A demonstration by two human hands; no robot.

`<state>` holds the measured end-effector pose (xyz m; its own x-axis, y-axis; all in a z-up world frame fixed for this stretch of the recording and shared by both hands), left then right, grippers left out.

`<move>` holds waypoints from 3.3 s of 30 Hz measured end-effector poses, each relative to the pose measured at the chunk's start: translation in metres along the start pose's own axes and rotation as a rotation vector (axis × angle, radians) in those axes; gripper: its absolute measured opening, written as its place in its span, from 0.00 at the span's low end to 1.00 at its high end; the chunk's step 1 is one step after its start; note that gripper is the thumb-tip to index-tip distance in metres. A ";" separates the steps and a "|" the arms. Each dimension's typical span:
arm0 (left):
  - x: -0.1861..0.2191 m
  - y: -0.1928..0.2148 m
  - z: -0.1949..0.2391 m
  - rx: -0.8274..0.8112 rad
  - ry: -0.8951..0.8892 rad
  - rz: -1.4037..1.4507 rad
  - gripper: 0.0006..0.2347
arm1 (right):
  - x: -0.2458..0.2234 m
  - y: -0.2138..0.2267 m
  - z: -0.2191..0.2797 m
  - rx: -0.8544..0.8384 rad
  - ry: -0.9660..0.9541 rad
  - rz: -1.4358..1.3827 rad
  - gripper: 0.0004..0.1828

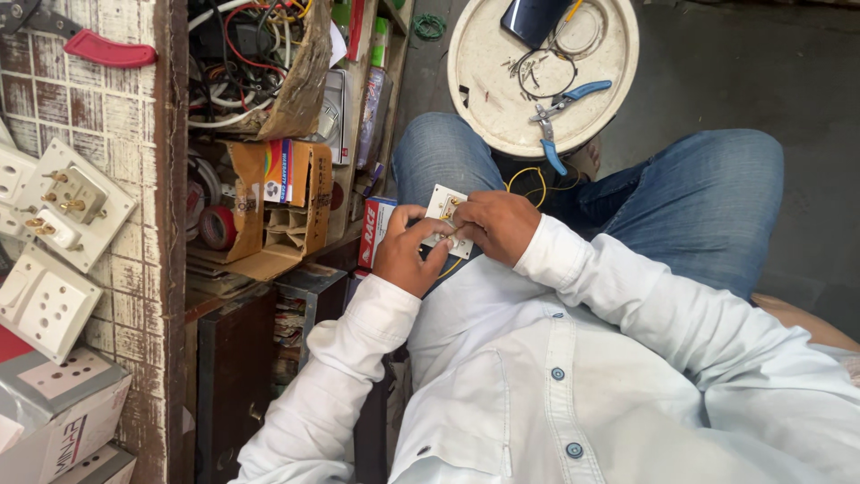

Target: The person sits on the floor and wires a white electrical socket using a yellow wire. They use pliers to strip the wire ends and a screwdriver to secure the connections to the socket terminals.

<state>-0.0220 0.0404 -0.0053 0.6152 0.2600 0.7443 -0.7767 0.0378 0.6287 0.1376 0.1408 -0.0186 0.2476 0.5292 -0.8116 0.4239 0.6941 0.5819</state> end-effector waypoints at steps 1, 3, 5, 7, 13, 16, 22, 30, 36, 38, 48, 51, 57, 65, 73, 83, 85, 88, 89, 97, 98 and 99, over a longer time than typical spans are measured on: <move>0.000 0.000 -0.002 0.001 -0.014 0.009 0.08 | 0.006 0.003 0.000 -0.018 0.019 -0.002 0.06; 0.001 0.002 -0.005 0.062 -0.056 -0.005 0.08 | 0.028 0.023 0.001 0.116 0.022 -0.082 0.04; 0.000 0.004 -0.009 0.117 -0.075 -0.021 0.08 | 0.069 0.050 0.005 0.296 -0.220 -0.223 0.03; -0.002 0.006 -0.014 0.165 -0.073 -0.043 0.07 | 0.132 0.099 -0.017 0.386 -0.234 0.098 0.14; 0.002 0.008 -0.028 0.263 -0.105 -0.022 0.08 | 0.298 0.161 -0.046 0.224 -0.449 0.688 0.22; 0.000 0.013 -0.031 0.290 -0.082 0.061 0.08 | 0.342 0.167 -0.066 0.302 -0.233 0.943 0.22; -0.002 0.022 -0.038 0.338 -0.135 0.128 0.09 | 0.382 0.176 -0.086 0.088 -0.178 1.062 0.03; -0.003 0.026 -0.039 0.382 -0.118 0.080 0.11 | 0.311 0.173 -0.048 -0.207 -0.277 0.982 0.17; 0.002 0.033 -0.037 0.445 -0.131 0.024 0.11 | 0.190 0.167 0.012 0.119 -0.443 0.094 0.18; 0.003 0.028 -0.035 0.430 -0.129 0.026 0.10 | 0.130 0.149 0.042 0.123 -0.447 -0.195 0.18; 0.012 0.030 -0.031 0.438 -0.240 0.030 0.09 | -0.064 0.111 0.006 0.046 0.075 0.483 0.13; 0.010 0.027 -0.029 0.442 -0.252 0.008 0.09 | -0.073 0.111 0.003 0.052 0.103 0.536 0.13; 0.008 0.023 -0.030 0.415 -0.220 0.005 0.08 | -0.064 0.110 0.006 0.013 0.080 0.508 0.11; 0.008 0.024 -0.031 0.406 -0.217 -0.002 0.08 | -0.049 0.110 0.001 -0.050 0.010 0.415 0.10; 0.006 0.023 -0.033 0.388 -0.208 0.000 0.08 | -0.058 0.116 -0.016 -0.194 0.000 0.550 0.13; 0.002 0.022 -0.032 0.405 -0.238 -0.017 0.08 | -0.074 0.117 -0.025 -0.189 0.037 0.659 0.13; 0.002 0.022 -0.032 0.402 -0.229 -0.026 0.08 | -0.071 0.112 -0.027 -0.320 -0.078 0.754 0.13; 0.002 0.022 -0.033 0.380 -0.216 0.002 0.08 | -0.074 0.114 -0.027 -0.275 -0.068 0.630 0.20; 0.002 0.022 -0.033 0.382 -0.222 0.001 0.08 | -0.077 0.116 -0.027 -0.222 -0.034 0.544 0.25; 0.002 0.020 -0.034 0.384 -0.229 -0.016 0.08 | -0.076 0.108 -0.028 -0.334 -0.096 0.696 0.12; 0.002 0.021 -0.034 0.391 -0.236 -0.017 0.09 | -0.075 0.108 -0.030 -0.326 -0.121 0.645 0.12; 0.002 0.020 -0.033 0.396 -0.238 -0.014 0.09 | -0.077 0.108 -0.030 -0.302 -0.057 0.639 0.12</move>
<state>-0.0412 0.0739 0.0009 0.6751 0.0318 0.7371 -0.6851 -0.3438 0.6423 0.1383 0.1892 0.1081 0.4157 0.8576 -0.3030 -0.0780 0.3655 0.9275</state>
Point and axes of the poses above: each hand's wrist, its own z-axis away from the middle knuckle, its own y-axis out of the back of the hand, x = y × z, the point moved 3 cm from there along -z, towards the middle knuckle, and after that the axes turned 6 degrees about -x, right-handed, at the moved point
